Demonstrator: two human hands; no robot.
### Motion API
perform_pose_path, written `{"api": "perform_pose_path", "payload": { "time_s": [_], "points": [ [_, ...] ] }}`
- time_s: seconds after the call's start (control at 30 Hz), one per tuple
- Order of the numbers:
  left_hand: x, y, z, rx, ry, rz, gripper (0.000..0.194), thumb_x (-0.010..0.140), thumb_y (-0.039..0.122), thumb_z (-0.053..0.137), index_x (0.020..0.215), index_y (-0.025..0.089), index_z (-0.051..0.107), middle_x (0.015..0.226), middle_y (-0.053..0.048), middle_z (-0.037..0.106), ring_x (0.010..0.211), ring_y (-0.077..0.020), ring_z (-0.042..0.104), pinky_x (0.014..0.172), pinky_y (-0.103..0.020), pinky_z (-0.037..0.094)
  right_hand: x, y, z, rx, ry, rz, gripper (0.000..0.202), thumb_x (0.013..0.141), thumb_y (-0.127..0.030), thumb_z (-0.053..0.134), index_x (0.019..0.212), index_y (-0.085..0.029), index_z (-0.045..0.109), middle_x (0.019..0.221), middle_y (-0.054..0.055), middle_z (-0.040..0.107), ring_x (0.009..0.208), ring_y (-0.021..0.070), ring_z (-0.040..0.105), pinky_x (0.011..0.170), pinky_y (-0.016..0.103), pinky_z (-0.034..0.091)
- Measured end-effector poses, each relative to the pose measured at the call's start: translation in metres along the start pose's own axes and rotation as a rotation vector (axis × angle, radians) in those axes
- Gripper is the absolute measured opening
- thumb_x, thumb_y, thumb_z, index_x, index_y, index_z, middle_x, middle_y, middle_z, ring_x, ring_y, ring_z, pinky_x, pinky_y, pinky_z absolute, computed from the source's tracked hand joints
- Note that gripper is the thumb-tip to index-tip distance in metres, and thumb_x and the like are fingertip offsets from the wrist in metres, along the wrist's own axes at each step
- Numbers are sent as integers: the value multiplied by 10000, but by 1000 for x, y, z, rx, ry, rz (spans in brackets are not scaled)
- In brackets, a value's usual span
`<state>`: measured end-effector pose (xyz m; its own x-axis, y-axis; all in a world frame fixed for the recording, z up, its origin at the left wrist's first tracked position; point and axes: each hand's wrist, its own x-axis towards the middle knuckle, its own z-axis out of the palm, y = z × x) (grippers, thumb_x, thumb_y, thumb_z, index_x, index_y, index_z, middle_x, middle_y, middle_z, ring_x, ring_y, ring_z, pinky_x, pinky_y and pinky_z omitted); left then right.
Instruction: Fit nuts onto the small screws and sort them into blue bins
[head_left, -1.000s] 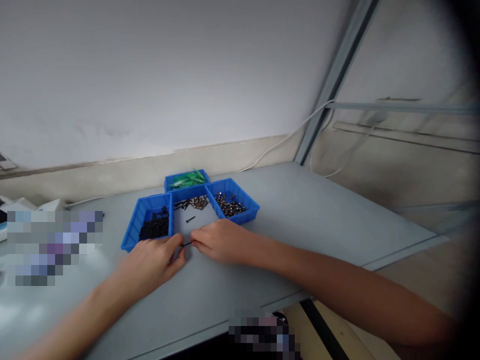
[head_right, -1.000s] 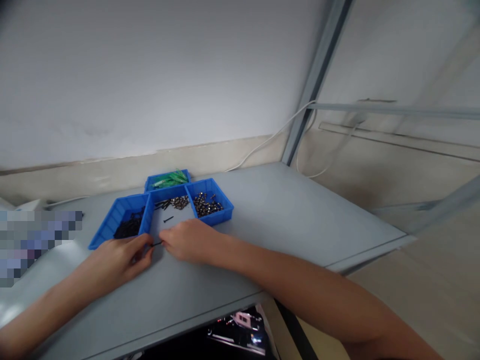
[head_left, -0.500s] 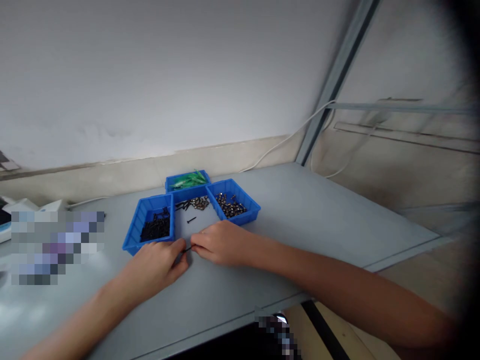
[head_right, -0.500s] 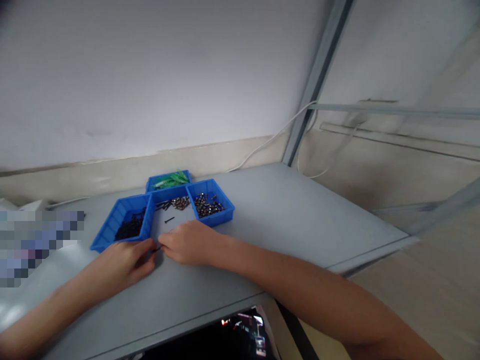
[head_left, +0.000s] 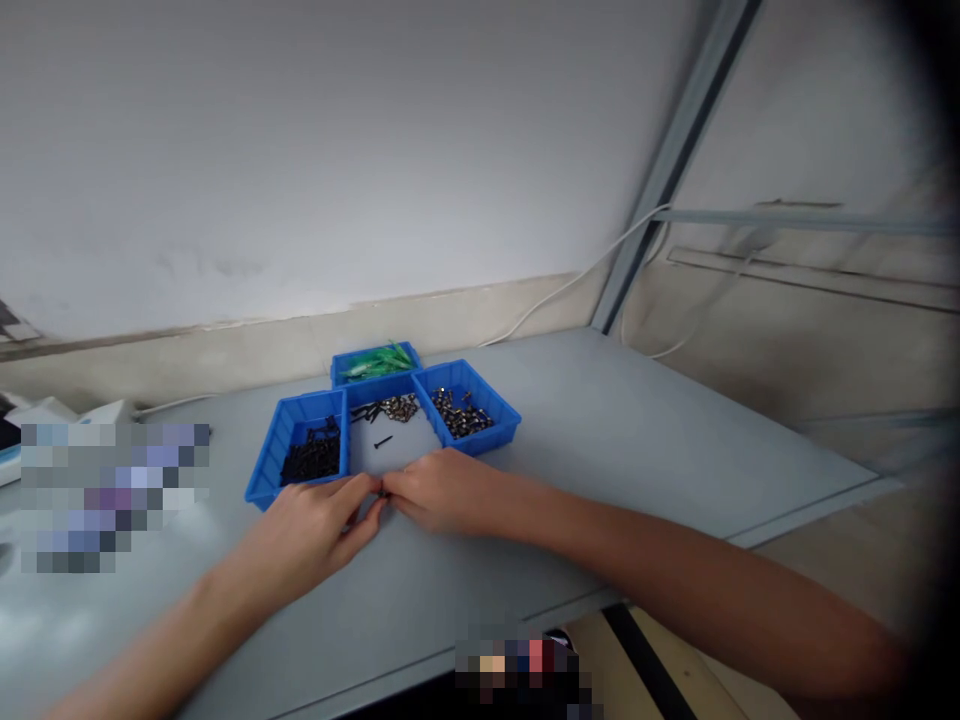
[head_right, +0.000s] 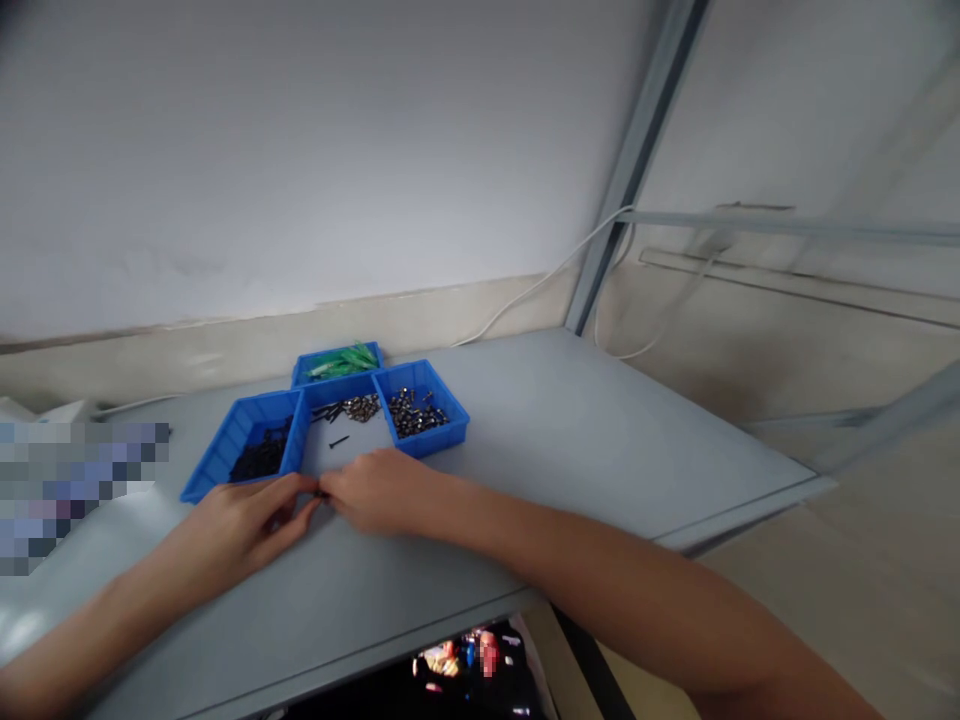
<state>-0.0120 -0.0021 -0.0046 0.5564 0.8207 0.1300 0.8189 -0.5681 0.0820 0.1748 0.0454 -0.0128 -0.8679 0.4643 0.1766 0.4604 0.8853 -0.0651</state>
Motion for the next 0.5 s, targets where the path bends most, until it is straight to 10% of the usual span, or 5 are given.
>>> {"api": "perform_pose_path", "payload": {
  "time_s": [0.5],
  "points": [
    [2, -1, 3, 144, -187, -99, 224, 869, 297, 333, 820, 189, 523, 688, -28, 637, 653, -220, 636, 535, -286, 417, 1, -2, -5, 9, 55, 28, 189, 875, -252, 415, 820, -159, 569, 676, 25, 626, 594, 134, 548, 507, 250, 279]
  ]
}}
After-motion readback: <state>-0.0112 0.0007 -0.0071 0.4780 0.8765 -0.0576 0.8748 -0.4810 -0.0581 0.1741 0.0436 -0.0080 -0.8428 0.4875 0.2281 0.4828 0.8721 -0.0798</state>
